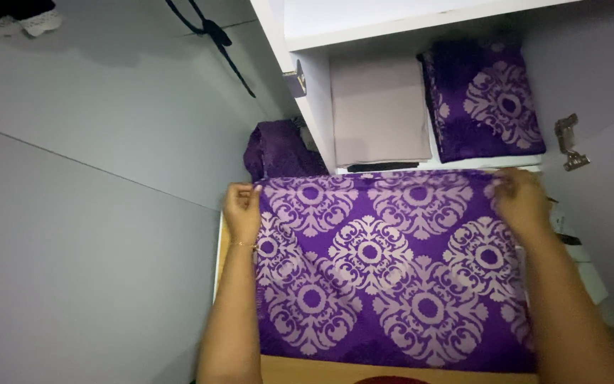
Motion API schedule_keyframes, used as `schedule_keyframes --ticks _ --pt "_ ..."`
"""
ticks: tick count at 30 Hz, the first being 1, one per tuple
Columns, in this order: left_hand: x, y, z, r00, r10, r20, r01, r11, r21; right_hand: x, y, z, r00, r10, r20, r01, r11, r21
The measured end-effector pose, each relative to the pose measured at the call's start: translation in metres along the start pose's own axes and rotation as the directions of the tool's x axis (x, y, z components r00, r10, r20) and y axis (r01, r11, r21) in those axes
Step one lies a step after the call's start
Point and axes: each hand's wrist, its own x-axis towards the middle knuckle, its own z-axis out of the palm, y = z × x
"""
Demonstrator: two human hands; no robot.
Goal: The person folds a purple patterned cloth and a light pink cloth on a small wooden lap desk, then places each folded item into an open white closet shelf. The person repeats the folding process for the purple cloth before moving to the pink cloth.
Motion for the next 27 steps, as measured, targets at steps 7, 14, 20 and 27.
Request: schedule_keyframes --ticks 7,14,20,27 --pt "0.009 0.015 -0.002 0.993 -0.035 -0.112 0.026 0.996 -0.08 0.029 0.021 0.004 0.874 -0.418 -0.248 0.346 0.893 -0.287" --pt "-0.115 0.108 0.065 0.774 0.446 0.45 -0.547 0.829 0.12 -0.124 -0.095 0.123 0.922 -0.384 -0.044 0.362 0.898 -0.251" --pt "-0.098 0.097 0.023 0.681 0.181 0.71 -0.546 0.772 0.327 -0.121 -0.126 0.094 0.834 -0.349 0.427 0.534 0.707 -0.464" --pt "-0.06 0.049 -0.02 0.899 -0.117 0.423 -0.245 0.666 0.705 -0.005 0.017 0.065 0.947 -0.317 0.046 0.286 0.772 -0.567"
